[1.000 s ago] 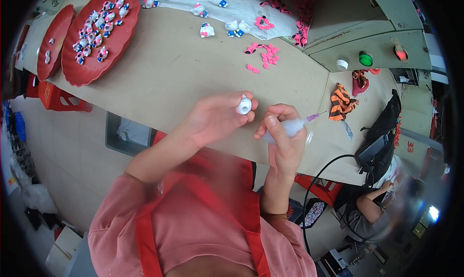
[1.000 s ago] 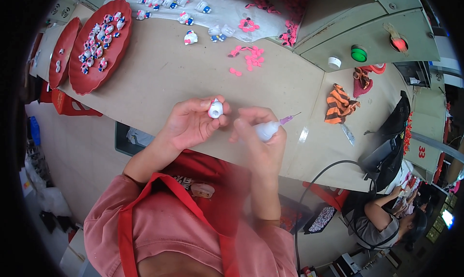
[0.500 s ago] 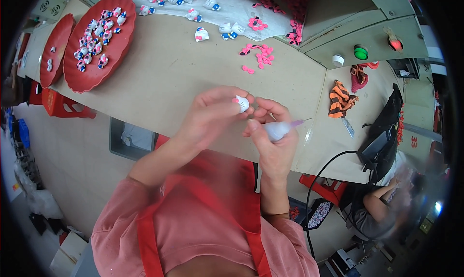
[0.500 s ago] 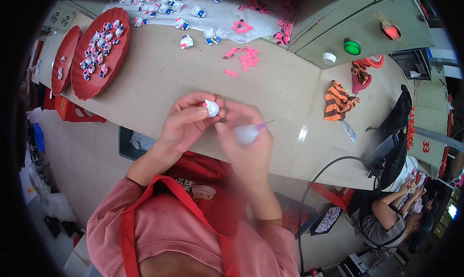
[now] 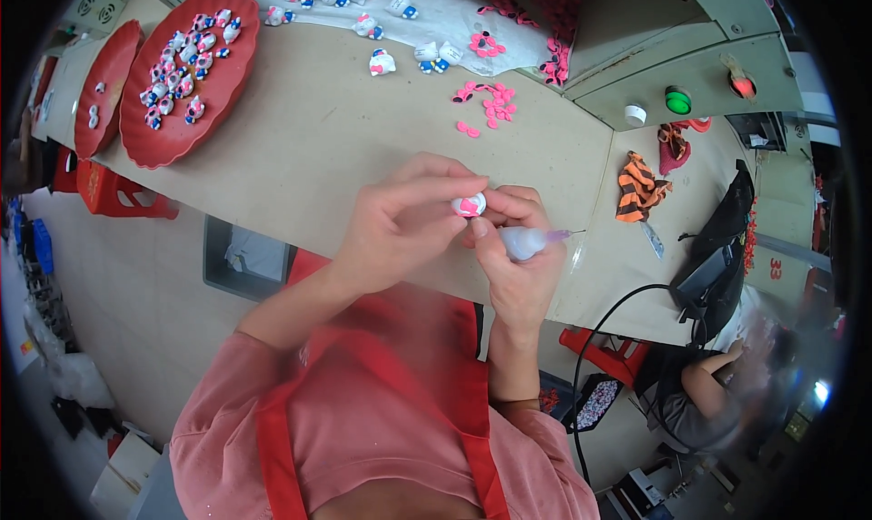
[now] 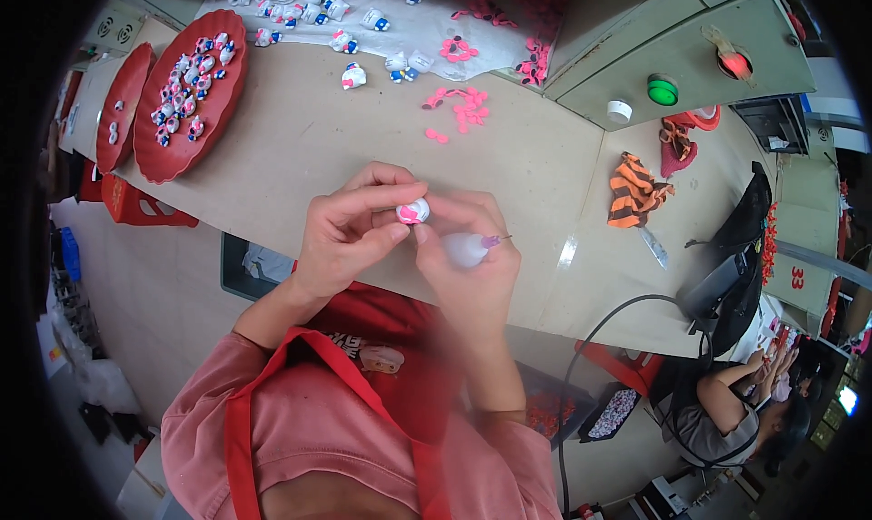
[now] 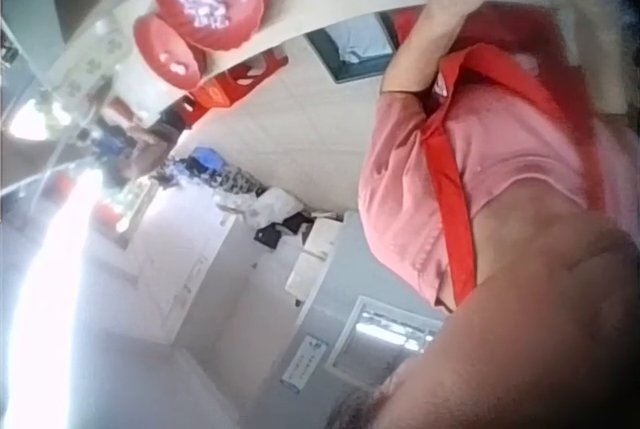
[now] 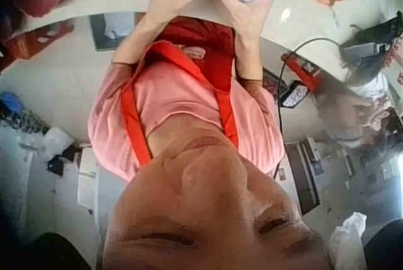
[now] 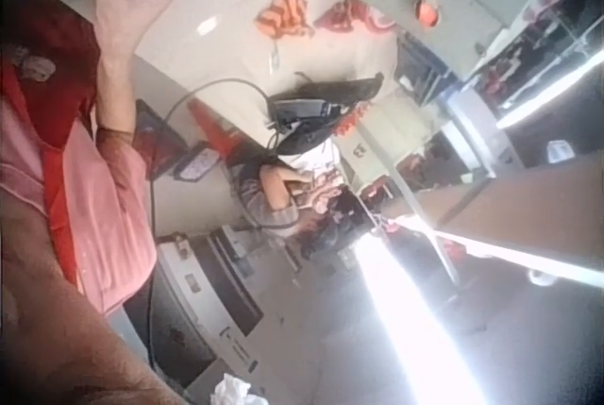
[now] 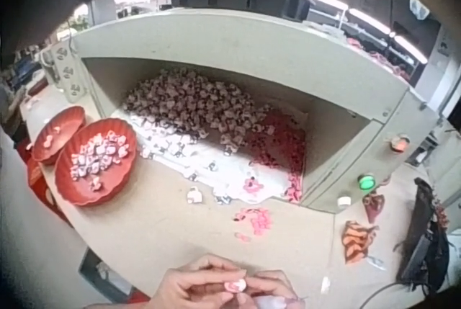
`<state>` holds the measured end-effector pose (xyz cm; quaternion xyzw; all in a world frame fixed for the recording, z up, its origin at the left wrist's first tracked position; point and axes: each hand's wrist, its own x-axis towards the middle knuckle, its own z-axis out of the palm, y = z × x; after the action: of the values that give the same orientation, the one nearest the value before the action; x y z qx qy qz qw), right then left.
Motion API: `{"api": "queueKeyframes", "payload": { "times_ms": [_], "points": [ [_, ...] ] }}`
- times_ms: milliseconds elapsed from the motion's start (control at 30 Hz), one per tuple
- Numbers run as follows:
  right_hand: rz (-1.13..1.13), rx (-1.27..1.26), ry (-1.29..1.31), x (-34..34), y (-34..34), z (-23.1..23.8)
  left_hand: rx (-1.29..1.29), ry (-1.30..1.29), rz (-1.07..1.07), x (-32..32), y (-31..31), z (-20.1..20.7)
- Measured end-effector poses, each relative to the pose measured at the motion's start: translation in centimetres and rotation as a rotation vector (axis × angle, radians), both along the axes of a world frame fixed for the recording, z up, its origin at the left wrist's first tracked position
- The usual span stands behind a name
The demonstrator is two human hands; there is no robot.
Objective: The person assembles plastic toy heads by applying glue from a bottle to each head, then attaching bow accessories to them by hand.
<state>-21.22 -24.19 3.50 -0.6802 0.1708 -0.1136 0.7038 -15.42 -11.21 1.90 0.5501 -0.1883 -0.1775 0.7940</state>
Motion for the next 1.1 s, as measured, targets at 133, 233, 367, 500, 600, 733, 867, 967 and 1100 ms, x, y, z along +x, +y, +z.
{"api": "queueKeyframes", "payload": {
  "times_ms": [133,233,367,500,600,733,867,967,1100],
  "points": [
    [-0.001,-0.037,0.005,-0.1,-0.1,-0.2,0.072,-0.053,0.017,-0.1,0.2,0.2],
    [-0.006,-0.023,-0.006,0.0,0.0,-0.4,0.089,-0.143,0.044,-0.1,0.0,0.0],
    [-0.008,0.001,-0.011,0.0,0.0,-0.6,0.127,-0.222,0.083,0.0,-0.2,-0.1],
    [0.062,-0.11,-0.053,-0.2,-0.4,-1.4,0.149,-0.284,0.037,0.0,0.0,-0.2],
    [0.069,-0.091,-0.059,-0.2,-0.5,-1.4,0.128,-0.207,0.027,-0.2,-0.1,0.2],
    [0.078,-0.101,-0.075,-0.3,-0.5,-1.2,0.115,-0.163,0.011,-0.1,0.1,0.2],
    [0.012,0.031,-0.001,-0.1,-0.1,-0.6,0.117,-0.232,0.003,0.3,0.2,-0.3],
    [0.033,0.072,0.004,-0.2,-0.1,-0.7,0.138,-0.236,0.015,0.3,0.2,-0.2],
    [0.043,0.055,0.01,-0.1,-0.1,-0.4,0.141,-0.233,0.03,0.2,0.3,-0.3]
  ]
}}
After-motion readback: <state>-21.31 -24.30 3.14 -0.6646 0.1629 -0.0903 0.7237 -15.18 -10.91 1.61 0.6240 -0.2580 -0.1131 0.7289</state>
